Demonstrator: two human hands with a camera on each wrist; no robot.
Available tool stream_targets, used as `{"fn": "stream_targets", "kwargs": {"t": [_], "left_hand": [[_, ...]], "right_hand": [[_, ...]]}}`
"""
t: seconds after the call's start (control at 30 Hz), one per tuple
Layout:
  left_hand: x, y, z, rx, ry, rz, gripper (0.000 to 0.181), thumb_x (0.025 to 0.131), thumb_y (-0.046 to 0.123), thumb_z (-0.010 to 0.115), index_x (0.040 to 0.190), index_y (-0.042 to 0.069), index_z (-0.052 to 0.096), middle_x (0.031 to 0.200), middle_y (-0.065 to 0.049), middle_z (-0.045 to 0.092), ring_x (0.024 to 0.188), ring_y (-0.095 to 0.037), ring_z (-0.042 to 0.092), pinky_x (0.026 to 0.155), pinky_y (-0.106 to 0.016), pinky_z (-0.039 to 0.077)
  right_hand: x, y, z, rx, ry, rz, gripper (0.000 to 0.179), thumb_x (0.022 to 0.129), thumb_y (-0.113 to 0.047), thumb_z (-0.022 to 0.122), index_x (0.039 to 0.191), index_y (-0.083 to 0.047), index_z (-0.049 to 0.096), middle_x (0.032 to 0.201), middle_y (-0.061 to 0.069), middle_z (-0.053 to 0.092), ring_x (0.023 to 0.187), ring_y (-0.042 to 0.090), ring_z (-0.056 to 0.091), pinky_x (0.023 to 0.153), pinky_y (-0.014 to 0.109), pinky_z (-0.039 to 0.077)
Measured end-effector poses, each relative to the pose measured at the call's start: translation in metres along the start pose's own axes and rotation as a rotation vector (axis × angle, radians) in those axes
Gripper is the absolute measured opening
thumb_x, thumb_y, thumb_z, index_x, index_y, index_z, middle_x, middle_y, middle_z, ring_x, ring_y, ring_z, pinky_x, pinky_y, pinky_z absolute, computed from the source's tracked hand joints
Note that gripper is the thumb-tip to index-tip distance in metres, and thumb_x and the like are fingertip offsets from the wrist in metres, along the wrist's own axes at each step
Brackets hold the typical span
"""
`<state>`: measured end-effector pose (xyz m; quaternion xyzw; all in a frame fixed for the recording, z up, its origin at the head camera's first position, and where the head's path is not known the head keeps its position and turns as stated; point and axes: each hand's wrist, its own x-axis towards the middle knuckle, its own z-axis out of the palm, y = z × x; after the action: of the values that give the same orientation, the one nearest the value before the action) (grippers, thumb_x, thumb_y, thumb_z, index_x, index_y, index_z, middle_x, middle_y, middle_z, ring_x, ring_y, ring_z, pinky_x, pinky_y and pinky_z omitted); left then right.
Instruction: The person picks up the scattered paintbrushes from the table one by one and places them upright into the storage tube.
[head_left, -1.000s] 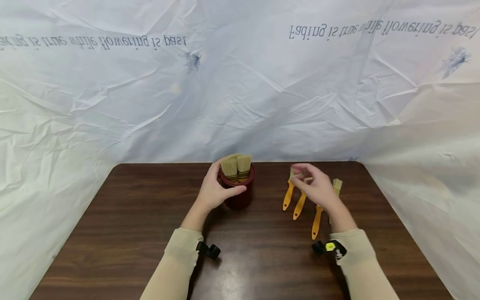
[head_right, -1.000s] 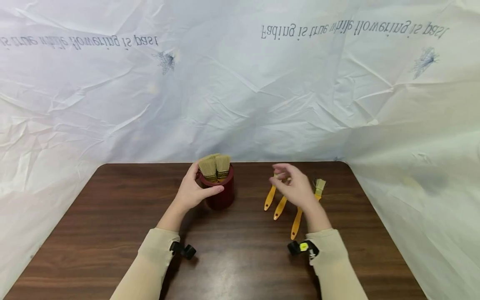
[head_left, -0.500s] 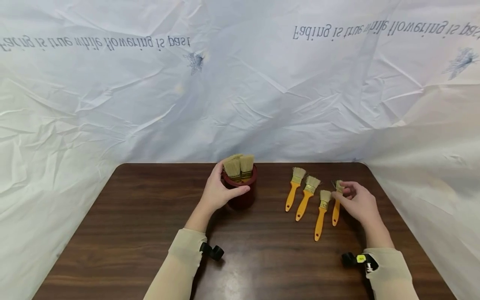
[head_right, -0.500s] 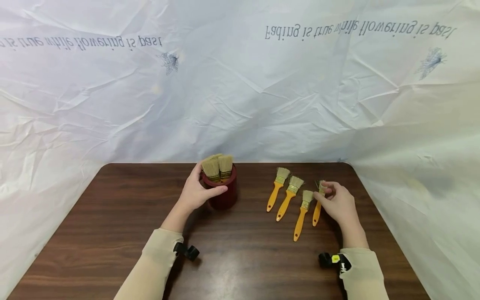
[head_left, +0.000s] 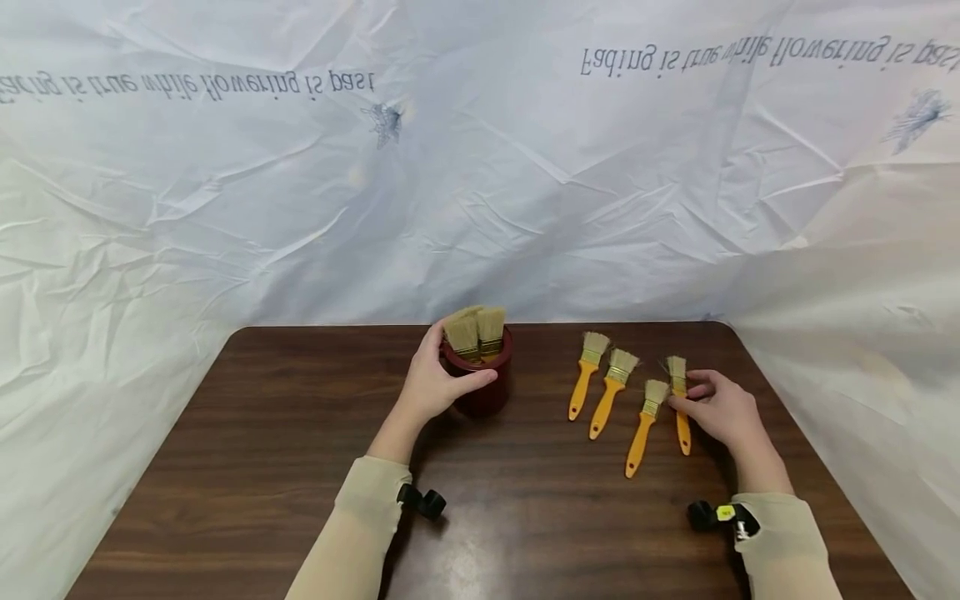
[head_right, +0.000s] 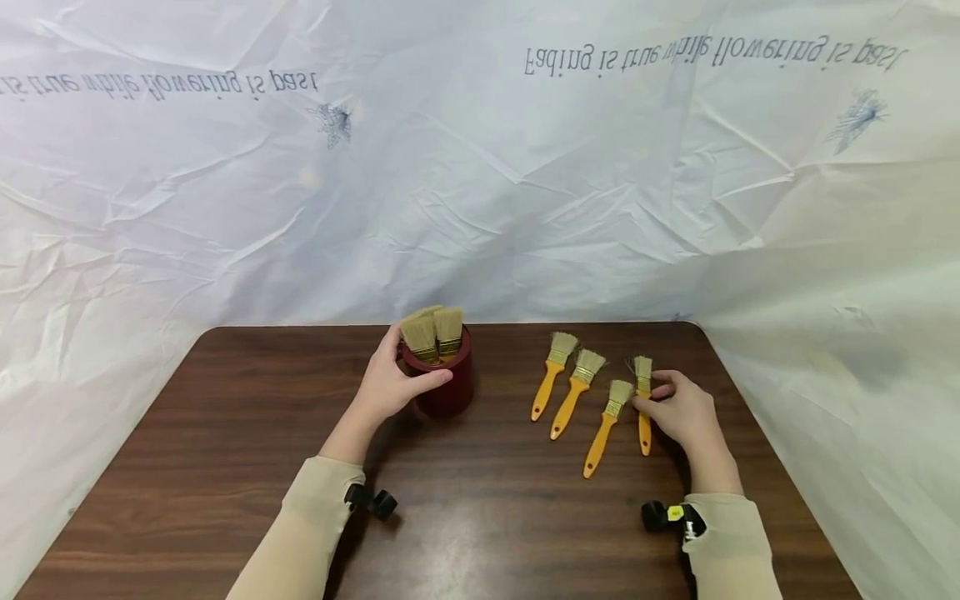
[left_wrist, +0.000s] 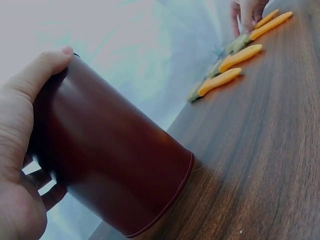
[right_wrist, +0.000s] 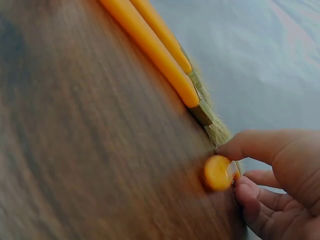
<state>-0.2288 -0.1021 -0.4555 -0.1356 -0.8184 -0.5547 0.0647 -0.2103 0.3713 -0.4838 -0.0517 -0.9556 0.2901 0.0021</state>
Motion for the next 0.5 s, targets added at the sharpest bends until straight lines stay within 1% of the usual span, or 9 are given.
{"fn": "stream_targets", "kwargs": {"t": [0.17,0.27,0.3,0.37,0.43,0.5], "left_hand": [[-0.0008,0.0,-0.0013,0.007,0.0,0.001,0.103,0.082,0.047,0.097,0.165,0.03,0.04,0.151,0.0,0.054,0.135,-0.025,0.056,0.109,-0.061,0.051],[-0.0009,-0.0001,-0.0012,0.009,0.0,0.001,0.103,0.082,0.047,0.097,0.166,0.03,0.04,0.151,-0.001,0.053,0.135,-0.026,0.056,0.109,-0.061,0.05],[-0.001,-0.0001,-0.0011,0.008,-0.001,0.001,0.103,0.082,0.048,0.097,0.166,0.03,0.04,0.152,-0.001,0.053,0.135,-0.026,0.056,0.109,-0.061,0.05],[-0.001,-0.0002,-0.0007,0.005,-0.002,0.003,0.103,0.082,0.047,0.097,0.166,0.03,0.04,0.152,-0.001,0.053,0.135,-0.026,0.056,0.11,-0.061,0.05],[-0.0009,-0.0003,-0.0003,-0.001,-0.005,0.006,0.102,0.083,0.046,0.097,0.166,0.03,0.04,0.152,-0.001,0.053,0.135,-0.026,0.056,0.11,-0.061,0.05],[-0.0008,-0.0002,-0.0002,-0.004,-0.007,0.009,0.102,0.083,0.046,0.097,0.166,0.03,0.04,0.152,-0.001,0.053,0.135,-0.026,0.056,0.11,-0.061,0.05]], "right_hand": [[-0.0001,0.0005,-0.0035,0.008,0.02,0.003,0.057,0.101,-0.028,0.08,0.138,0.012,0.063,0.116,0.028,0.074,0.105,0.049,0.066,0.092,0.066,0.05],[0.0005,0.0017,-0.0038,0.006,0.038,0.016,0.05,0.1,-0.025,0.08,0.131,0.012,0.068,0.113,0.026,0.075,0.103,0.047,0.066,0.089,0.063,0.051],[0.0007,0.0023,-0.0037,0.006,0.044,0.018,0.048,0.1,-0.024,0.08,0.13,0.012,0.068,0.112,0.026,0.075,0.101,0.047,0.066,0.087,0.06,0.053],[0.0006,0.0032,-0.0035,0.017,0.061,0.013,0.047,0.1,-0.023,0.08,0.13,0.011,0.069,0.112,0.026,0.074,0.099,0.044,0.068,0.077,0.049,0.057],[0.0003,0.003,-0.0043,0.048,0.081,-0.002,0.047,0.1,-0.023,0.08,0.131,0.01,0.068,0.114,0.026,0.073,0.098,0.041,0.069,0.07,0.039,0.056],[0.0003,0.0009,-0.0065,0.099,0.098,-0.025,0.047,0.102,-0.023,0.078,0.135,0.008,0.066,0.118,0.026,0.071,0.098,0.037,0.069,0.068,0.03,0.054]]}}
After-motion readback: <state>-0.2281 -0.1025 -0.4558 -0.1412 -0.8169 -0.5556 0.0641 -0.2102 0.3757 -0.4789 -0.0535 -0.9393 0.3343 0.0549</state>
